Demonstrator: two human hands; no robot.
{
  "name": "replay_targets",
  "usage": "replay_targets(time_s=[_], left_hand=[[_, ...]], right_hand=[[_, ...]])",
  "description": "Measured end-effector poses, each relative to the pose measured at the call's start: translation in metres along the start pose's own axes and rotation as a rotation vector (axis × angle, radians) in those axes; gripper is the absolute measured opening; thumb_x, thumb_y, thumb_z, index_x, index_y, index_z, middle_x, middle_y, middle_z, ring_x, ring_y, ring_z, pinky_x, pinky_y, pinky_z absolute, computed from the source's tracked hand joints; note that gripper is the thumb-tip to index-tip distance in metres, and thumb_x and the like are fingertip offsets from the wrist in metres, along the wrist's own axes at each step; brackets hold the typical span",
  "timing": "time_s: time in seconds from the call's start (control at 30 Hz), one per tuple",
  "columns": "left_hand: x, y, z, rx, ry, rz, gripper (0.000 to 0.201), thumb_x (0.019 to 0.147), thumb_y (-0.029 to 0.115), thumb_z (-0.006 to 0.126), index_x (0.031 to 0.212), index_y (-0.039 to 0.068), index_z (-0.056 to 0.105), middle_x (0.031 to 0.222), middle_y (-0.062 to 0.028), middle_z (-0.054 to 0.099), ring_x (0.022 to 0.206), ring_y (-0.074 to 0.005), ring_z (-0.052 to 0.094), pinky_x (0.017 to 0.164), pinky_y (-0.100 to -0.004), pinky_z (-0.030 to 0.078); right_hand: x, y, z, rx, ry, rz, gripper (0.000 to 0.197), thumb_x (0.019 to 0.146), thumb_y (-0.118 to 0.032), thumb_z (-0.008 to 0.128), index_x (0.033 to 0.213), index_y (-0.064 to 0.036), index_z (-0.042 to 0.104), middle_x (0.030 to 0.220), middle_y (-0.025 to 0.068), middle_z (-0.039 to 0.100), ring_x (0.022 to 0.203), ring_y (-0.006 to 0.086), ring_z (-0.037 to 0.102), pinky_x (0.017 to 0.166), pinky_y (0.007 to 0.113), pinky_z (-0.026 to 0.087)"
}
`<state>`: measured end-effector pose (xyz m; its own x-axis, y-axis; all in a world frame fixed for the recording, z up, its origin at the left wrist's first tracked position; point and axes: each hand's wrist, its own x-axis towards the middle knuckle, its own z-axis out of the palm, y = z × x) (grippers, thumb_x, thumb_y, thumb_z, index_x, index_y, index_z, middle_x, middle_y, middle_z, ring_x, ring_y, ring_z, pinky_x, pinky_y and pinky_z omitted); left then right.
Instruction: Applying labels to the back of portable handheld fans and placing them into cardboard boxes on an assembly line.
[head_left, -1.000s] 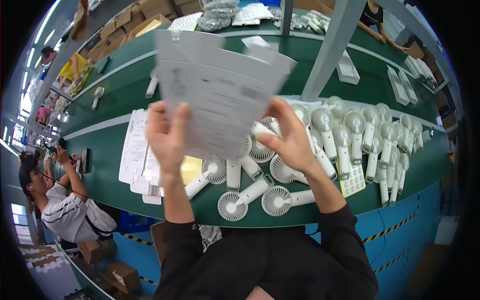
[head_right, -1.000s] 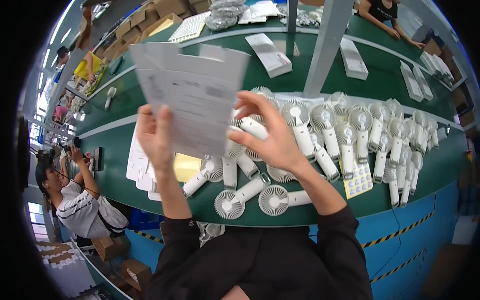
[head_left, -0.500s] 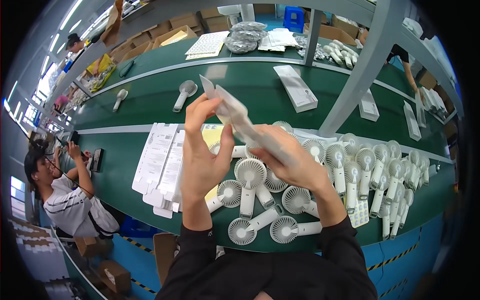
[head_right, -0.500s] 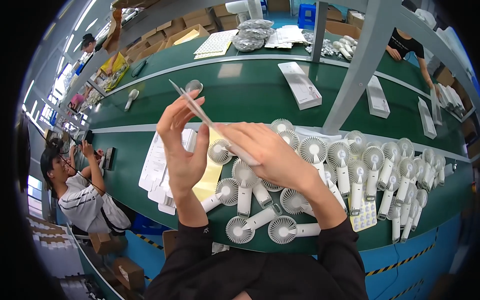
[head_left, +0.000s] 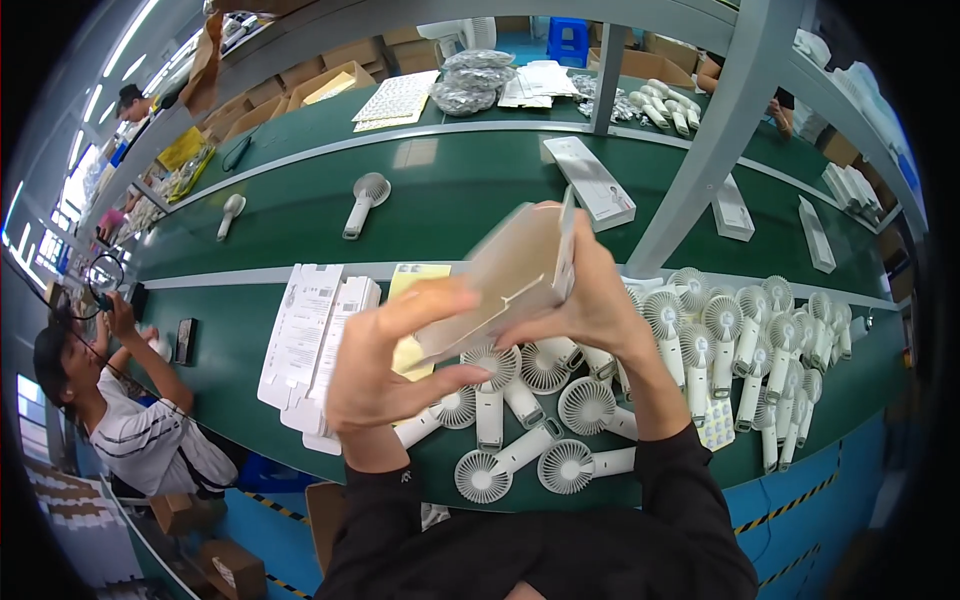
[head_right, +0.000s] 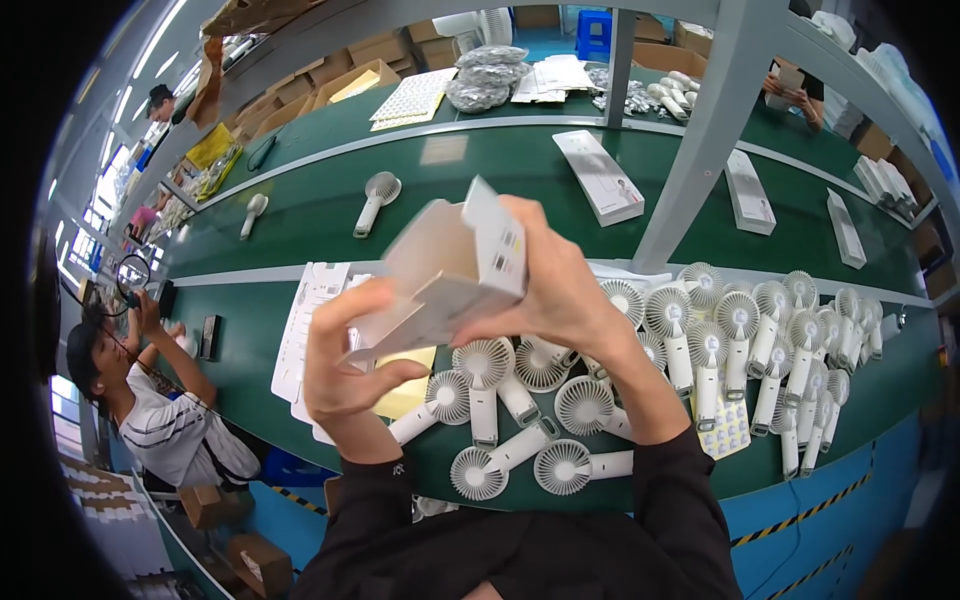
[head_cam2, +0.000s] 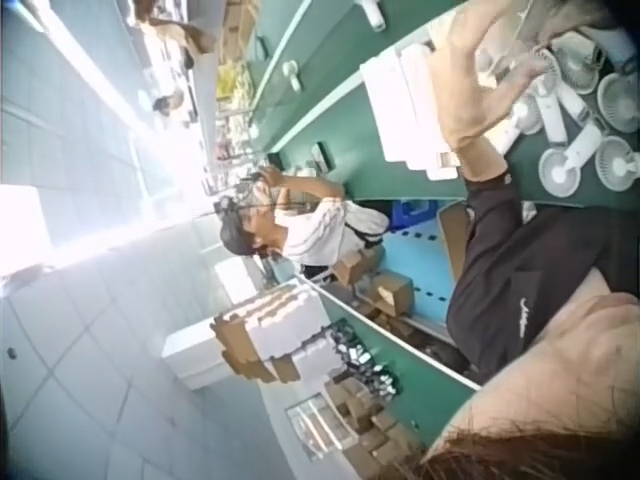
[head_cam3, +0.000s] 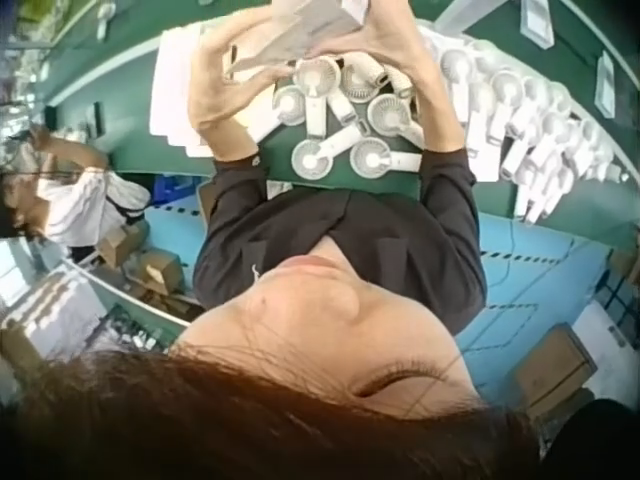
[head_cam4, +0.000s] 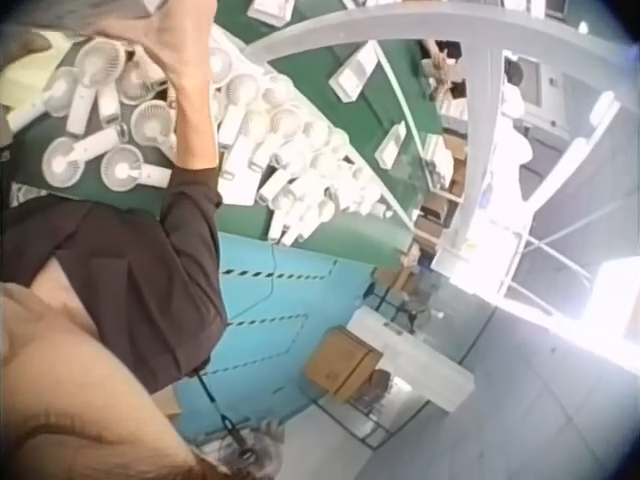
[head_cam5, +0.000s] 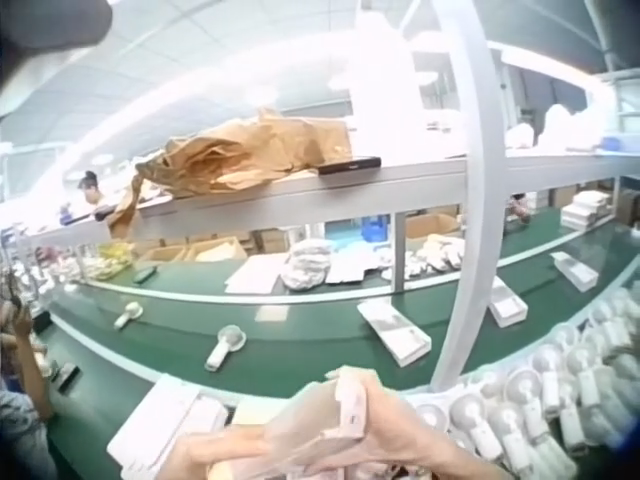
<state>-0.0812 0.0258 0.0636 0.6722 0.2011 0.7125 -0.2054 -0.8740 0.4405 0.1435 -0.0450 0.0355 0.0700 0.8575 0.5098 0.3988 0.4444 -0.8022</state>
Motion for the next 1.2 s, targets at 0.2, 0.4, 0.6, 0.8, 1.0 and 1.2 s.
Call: replay_targets(time_s=[0.2, 0.4, 0.6, 0.8, 1.0, 1.2], left_hand=[[0.002, -0.016, 0.047, -0.619, 0.623, -0.103, 0.091, 0.067, 0.0, 0.085, 0.142, 0.003, 0.034, 0.117, -0.0184, 0.063, 0.107, -0.0259, 0.062, 0.083, -0.035, 0.053], [0.005, -0.032, 0.054, -0.4, 0.412, -0.293, 0.061, 0.072, 0.008, 0.081, 0.121, 0.001, 0.046, 0.125, -0.0177, 0.053, 0.116, -0.0272, 0.053, 0.098, -0.0397, 0.043], [0.009, -0.032, 0.076, -0.338, 0.702, -0.263, 0.024, 0.091, 0.015, 0.046, 0.109, 0.0, 0.046, 0.108, -0.0216, 0.06, 0.107, -0.0274, 0.054, 0.096, -0.04, 0.042], [0.022, -0.018, 0.074, -0.451, 0.948, -0.386, 0.028, 0.095, 0.012, 0.041, 0.119, -0.001, 0.033, 0.102, -0.0234, 0.06, 0.091, -0.024, 0.058, 0.086, -0.0327, 0.045], [0.007, -0.05, 0.071, 0.033, 0.814, 0.104, 0.037, 0.104, 0.038, 0.038, 0.113, 0.002, 0.042, 0.104, -0.0259, 0.059, 0.087, -0.0244, 0.058, 0.075, -0.0355, 0.049], [0.004, -0.057, 0.067, 0.122, 0.827, -0.048, 0.028, 0.105, 0.032, 0.035, 0.103, 0.005, 0.039, 0.094, -0.0233, 0.061, 0.083, -0.0233, 0.059, 0.077, -0.0336, 0.047]], right_hand=[[0.002, 0.016, 0.013, -0.013, -0.006, -0.135, 0.102, 0.05, -0.039, 0.095, 0.128, -0.0012, 0.042, 0.112, 0.0123, 0.057, 0.103, 0.0249, 0.061, 0.091, 0.033, 0.047], [0.002, 0.009, 0.039, 0.488, 0.263, -0.178, 0.066, 0.083, -0.037, 0.074, 0.127, 0.001, 0.044, 0.115, 0.0101, 0.055, 0.11, 0.0242, 0.055, 0.104, 0.036, 0.035], [0.005, 0.002, 0.063, 0.362, 0.452, -0.259, 0.029, 0.087, -0.004, 0.05, 0.113, 0.0028, 0.041, 0.102, 0.0196, 0.059, 0.096, 0.0256, 0.061, 0.103, 0.051, 0.041], [0.005, 0.031, 0.055, -0.189, 0.403, -0.821, 0.047, 0.096, -0.04, 0.056, 0.117, 0.0022, 0.049, 0.117, 0.0268, 0.052, 0.104, 0.0332, 0.061, 0.085, 0.043, 0.055], [0.013, 0.016, 0.049, -0.175, 0.317, -0.629, 0.043, 0.097, -0.04, 0.054, 0.1, 0.003, 0.063, 0.125, 0.0265, 0.053, 0.104, 0.0353, 0.061, 0.083, 0.04, 0.053], [0.01, 0.008, 0.04, -0.134, 0.055, -0.636, 0.036, 0.09, -0.016, 0.067, 0.119, 0.0009, 0.054, 0.117, 0.0204, 0.059, 0.108, 0.0323, 0.06, 0.091, 0.039, 0.049]])
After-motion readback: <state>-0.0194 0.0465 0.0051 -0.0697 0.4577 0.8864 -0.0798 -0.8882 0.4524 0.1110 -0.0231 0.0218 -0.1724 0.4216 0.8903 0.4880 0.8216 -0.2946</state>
